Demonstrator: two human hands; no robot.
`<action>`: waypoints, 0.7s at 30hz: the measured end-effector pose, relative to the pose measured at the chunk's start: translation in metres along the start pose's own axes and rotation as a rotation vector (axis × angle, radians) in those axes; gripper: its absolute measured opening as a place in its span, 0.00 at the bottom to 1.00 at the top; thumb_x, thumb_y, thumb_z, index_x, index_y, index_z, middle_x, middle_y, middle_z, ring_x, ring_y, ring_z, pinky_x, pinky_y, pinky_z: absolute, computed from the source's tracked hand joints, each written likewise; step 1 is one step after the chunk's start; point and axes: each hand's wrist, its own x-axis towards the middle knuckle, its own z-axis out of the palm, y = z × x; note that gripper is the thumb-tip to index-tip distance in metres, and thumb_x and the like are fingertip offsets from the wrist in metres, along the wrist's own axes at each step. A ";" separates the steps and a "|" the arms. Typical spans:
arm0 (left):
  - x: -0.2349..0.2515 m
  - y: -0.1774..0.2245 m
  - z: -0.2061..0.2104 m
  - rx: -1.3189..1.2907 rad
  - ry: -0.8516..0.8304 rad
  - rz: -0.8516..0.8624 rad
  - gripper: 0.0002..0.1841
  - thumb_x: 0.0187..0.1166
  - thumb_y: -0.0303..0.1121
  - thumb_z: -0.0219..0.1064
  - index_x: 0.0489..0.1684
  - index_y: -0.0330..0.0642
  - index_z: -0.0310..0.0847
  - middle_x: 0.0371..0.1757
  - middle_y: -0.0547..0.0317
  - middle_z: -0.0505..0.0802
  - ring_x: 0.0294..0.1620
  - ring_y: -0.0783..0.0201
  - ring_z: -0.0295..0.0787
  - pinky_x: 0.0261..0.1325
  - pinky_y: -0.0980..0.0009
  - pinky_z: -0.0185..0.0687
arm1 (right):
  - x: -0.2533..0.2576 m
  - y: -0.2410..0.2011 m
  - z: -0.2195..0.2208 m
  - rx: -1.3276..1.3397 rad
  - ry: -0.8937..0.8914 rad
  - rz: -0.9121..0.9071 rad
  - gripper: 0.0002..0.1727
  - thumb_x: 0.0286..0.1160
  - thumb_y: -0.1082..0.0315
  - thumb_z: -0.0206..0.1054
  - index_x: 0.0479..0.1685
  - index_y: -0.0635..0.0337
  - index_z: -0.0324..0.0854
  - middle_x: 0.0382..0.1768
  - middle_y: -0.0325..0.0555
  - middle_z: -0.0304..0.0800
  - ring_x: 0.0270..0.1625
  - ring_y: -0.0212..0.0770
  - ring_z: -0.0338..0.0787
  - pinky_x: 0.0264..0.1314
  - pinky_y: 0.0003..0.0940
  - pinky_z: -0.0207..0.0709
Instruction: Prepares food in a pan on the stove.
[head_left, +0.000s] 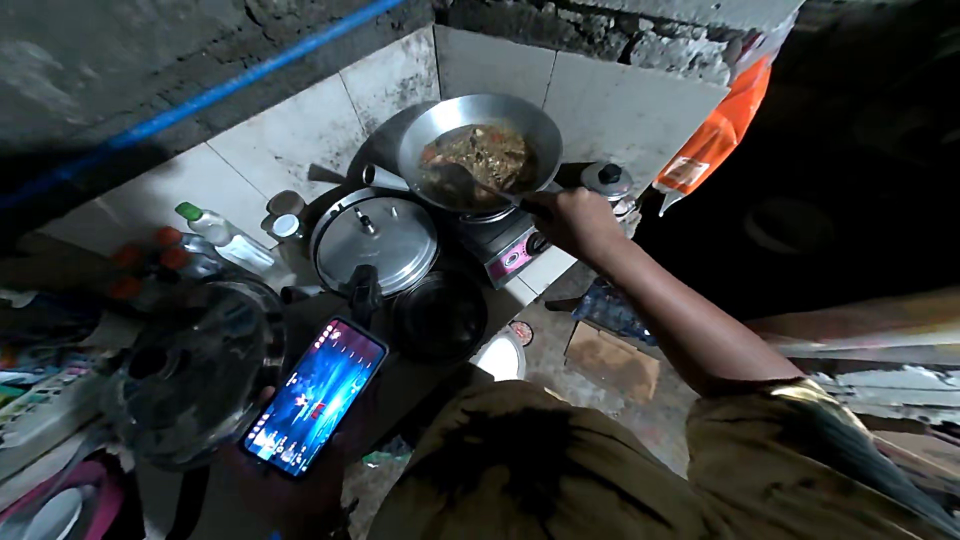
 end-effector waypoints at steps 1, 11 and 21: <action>-0.002 -0.001 -0.002 0.074 -0.009 0.049 0.26 0.95 0.48 0.39 0.79 0.41 0.68 0.67 0.60 0.90 0.67 0.66 0.88 0.68 0.65 0.86 | 0.000 0.003 -0.003 0.013 0.008 0.004 0.19 0.79 0.64 0.65 0.68 0.47 0.86 0.44 0.63 0.93 0.48 0.69 0.92 0.46 0.73 0.79; -0.002 -0.009 -0.004 0.358 -0.092 0.201 0.32 0.91 0.44 0.54 0.83 0.27 0.55 0.75 0.52 0.83 0.74 0.65 0.82 0.77 0.65 0.78 | -0.044 0.028 -0.053 -0.083 0.071 -0.109 0.17 0.74 0.65 0.74 0.61 0.41 0.91 0.40 0.56 0.95 0.41 0.66 0.93 0.41 0.73 0.80; 0.001 -0.014 0.008 0.324 -0.094 0.208 0.29 0.91 0.41 0.52 0.82 0.25 0.55 0.74 0.53 0.83 0.74 0.66 0.81 0.78 0.65 0.78 | -0.044 0.046 -0.069 -0.120 0.170 -0.029 0.18 0.76 0.63 0.73 0.65 0.41 0.89 0.44 0.61 0.93 0.43 0.70 0.91 0.39 0.75 0.77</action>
